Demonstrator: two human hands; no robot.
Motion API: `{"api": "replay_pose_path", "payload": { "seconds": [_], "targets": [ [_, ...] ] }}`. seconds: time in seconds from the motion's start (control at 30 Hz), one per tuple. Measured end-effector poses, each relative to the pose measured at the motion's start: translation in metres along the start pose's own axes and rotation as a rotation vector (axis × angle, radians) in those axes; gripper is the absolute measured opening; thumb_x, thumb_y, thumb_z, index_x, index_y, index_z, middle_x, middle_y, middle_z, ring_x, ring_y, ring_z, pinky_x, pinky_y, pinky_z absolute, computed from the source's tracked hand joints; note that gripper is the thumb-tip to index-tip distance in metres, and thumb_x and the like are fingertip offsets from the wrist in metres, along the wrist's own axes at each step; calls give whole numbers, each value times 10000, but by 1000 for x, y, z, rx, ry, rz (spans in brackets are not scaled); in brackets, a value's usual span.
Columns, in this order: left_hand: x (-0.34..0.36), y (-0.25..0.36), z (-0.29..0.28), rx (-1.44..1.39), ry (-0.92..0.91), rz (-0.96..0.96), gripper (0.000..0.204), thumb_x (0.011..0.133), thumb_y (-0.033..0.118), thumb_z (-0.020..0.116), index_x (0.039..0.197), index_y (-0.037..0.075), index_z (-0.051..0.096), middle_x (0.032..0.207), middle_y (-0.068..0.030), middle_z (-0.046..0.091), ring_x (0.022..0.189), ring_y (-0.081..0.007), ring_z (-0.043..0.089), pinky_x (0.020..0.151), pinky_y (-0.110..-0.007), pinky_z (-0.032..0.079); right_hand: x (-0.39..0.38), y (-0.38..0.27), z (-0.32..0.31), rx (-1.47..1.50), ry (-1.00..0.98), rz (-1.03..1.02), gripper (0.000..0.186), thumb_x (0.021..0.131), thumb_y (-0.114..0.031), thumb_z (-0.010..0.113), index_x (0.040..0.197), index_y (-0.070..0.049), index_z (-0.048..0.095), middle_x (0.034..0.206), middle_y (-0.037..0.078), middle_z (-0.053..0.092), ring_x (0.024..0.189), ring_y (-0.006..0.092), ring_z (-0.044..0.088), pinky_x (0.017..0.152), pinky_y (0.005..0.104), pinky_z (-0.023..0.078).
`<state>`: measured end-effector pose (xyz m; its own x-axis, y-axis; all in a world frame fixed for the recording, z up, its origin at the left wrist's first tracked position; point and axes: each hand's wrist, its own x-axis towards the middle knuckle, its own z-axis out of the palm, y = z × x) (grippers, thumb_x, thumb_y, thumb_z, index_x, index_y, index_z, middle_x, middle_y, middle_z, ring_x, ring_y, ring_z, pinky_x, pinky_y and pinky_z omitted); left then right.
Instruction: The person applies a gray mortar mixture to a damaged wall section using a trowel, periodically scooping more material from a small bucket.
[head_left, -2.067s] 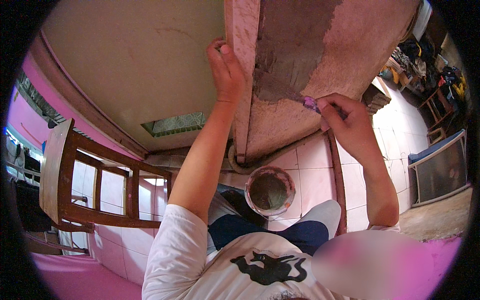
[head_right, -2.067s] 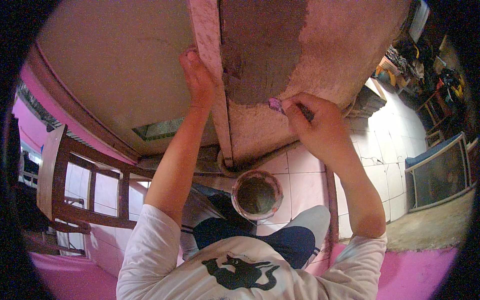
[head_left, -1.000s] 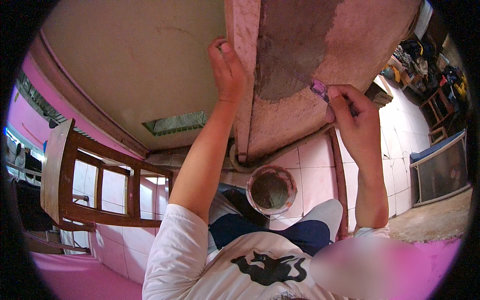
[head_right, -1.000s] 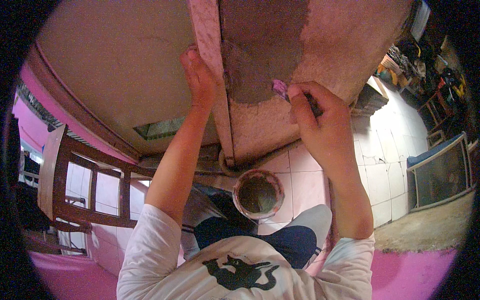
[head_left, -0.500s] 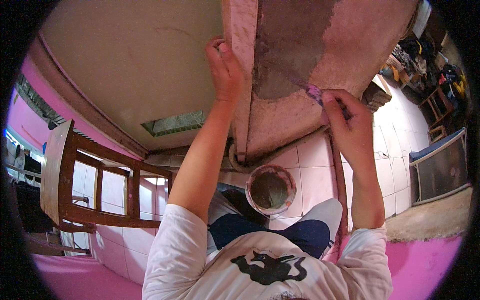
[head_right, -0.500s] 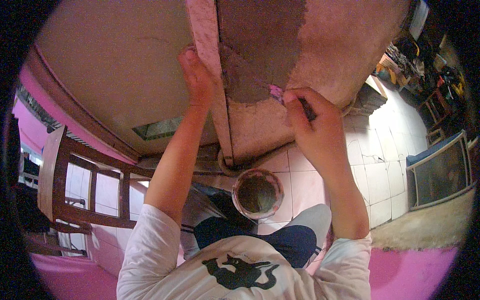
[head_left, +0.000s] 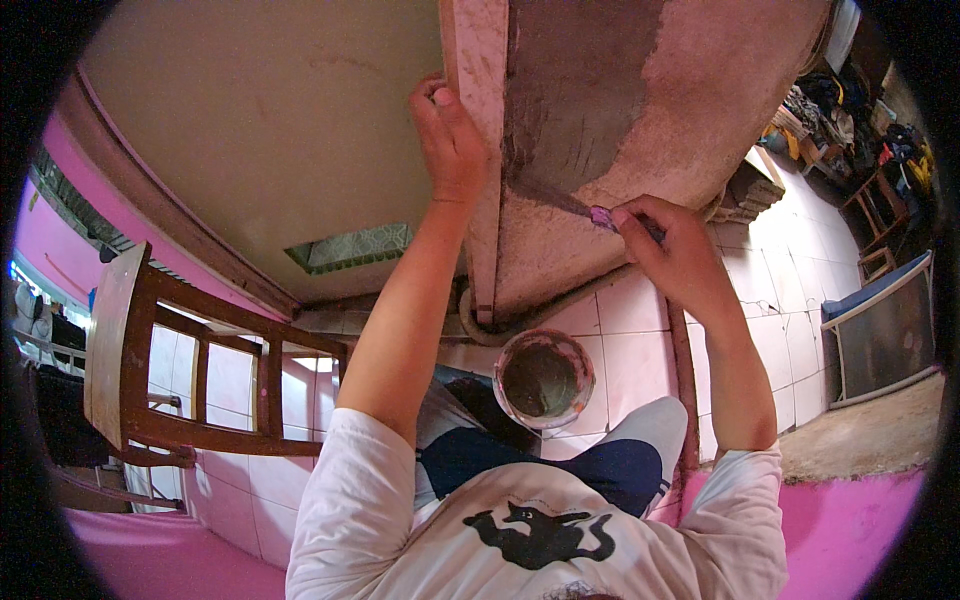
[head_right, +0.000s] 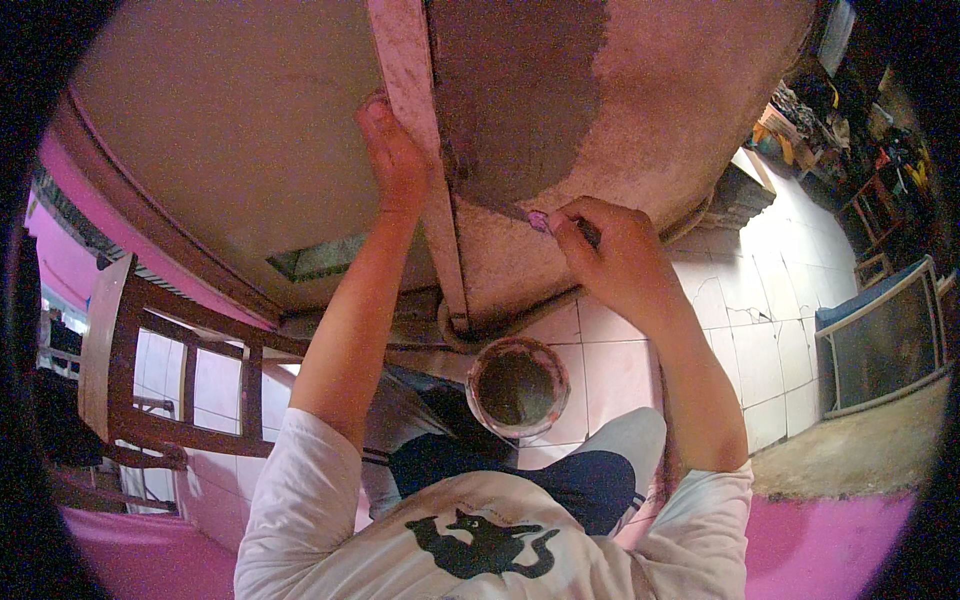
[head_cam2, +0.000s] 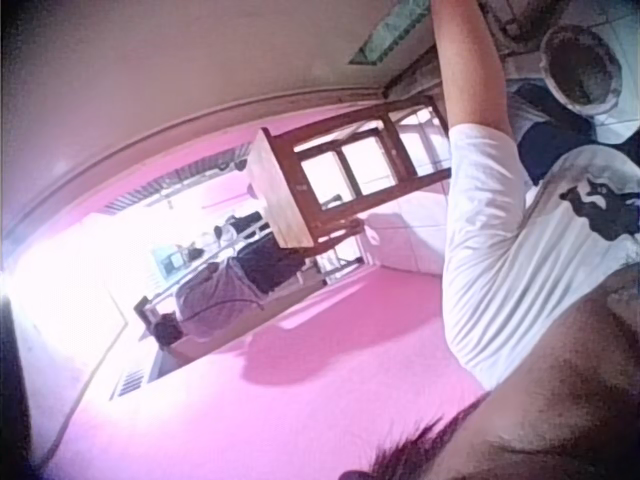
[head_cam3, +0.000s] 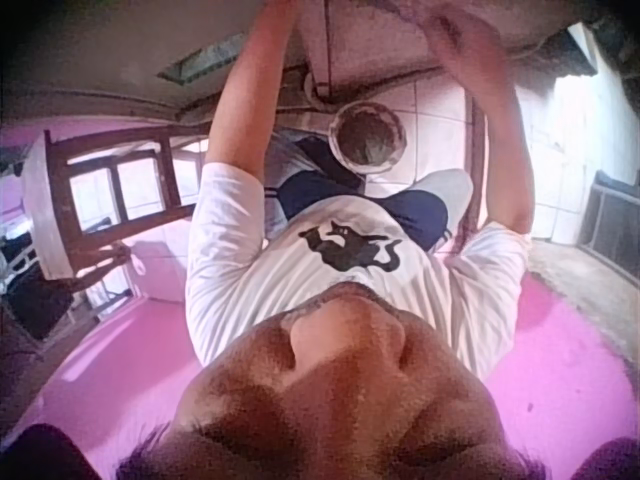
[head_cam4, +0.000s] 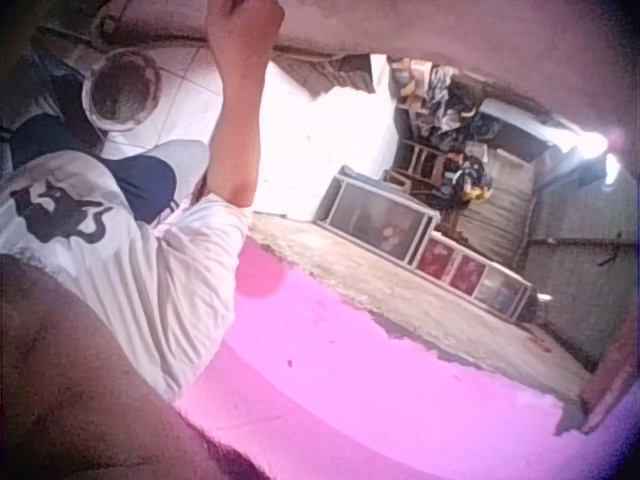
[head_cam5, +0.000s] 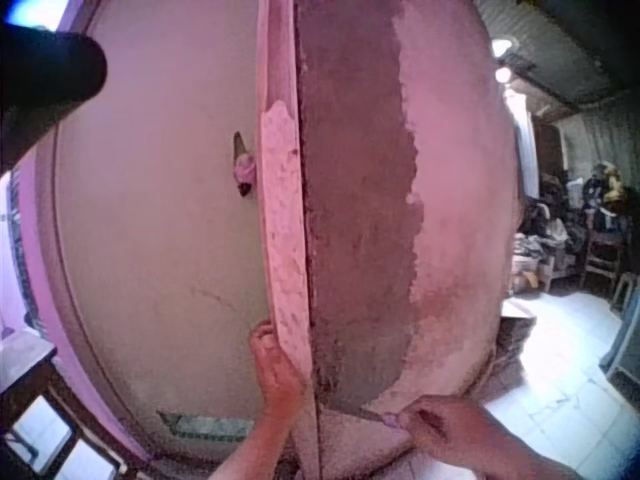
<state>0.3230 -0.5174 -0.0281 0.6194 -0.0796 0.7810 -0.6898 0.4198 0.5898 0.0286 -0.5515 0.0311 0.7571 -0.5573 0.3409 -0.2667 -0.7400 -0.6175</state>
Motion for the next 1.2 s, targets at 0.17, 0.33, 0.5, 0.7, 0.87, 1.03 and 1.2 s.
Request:
{"api": "replay_pose_path", "payload": {
  "seconds": [0.17,0.33,0.5,0.7,0.87,1.03,1.2],
  "targets": [
    [-1,0,-1,23,-12,-26,506,1108,414,330,1236,-58,462,1198,-245,529,1100,-360,525,1022,-436,396,17,3,-11,11,-78,-9,254,973,-254,647,977,-16,737,765,184,700,707,295,699,672,407,533],
    [-1,1,-5,47,-25,-28,532,1109,438,314,1242,-57,458,1204,-246,525,1101,-363,526,1022,-438,396,28,-17,-24,-14,-97,1,294,969,-285,649,959,-6,743,749,188,692,691,287,695,656,415,526],
    [-1,1,-4,34,-34,5,551,1111,454,298,1250,-55,455,1203,-239,522,1100,-356,525,1019,-433,400,42,-18,-41,-164,-76,-173,238,1005,-206,633,993,17,714,698,60,649,647,108,599,633,298,484],
    [-1,1,0,14,-25,10,554,1111,457,304,1259,-54,455,1204,-235,522,1103,-344,523,1018,-429,402,63,-39,-72,-199,-126,-116,245,1000,-217,642,980,14,723,694,37,632,654,105,594,624,293,476],
    [-1,-4,-2,13,-6,38,457,1129,408,293,1271,20,488,1154,-139,564,1090,-248,531,1015,-403,408,97,-40,-96,-259,-169,-219,374,949,-366,686,882,-4,746,685,88,687,632,170,668,644,351,523],
    [0,-7,2,37,18,73,455,1129,414,291,1239,26,502,1130,-119,556,1079,-229,521,1008,-399,408,109,-51,-118,-316,-164,-165,257,978,-274,674,974,-22,730,710,-17,599,635,62,527,590,244,417],
    [-2,-5,-3,-10,-21,-23,532,1110,443,333,1241,-54,468,1214,-227,525,1109,-337,528,1023,-415,393,97,-56,-125,-170,-158,-155,252,963,-274,690,980,-26,735,718,-18,606,650,67,537,604,254,434]
  ]
}}
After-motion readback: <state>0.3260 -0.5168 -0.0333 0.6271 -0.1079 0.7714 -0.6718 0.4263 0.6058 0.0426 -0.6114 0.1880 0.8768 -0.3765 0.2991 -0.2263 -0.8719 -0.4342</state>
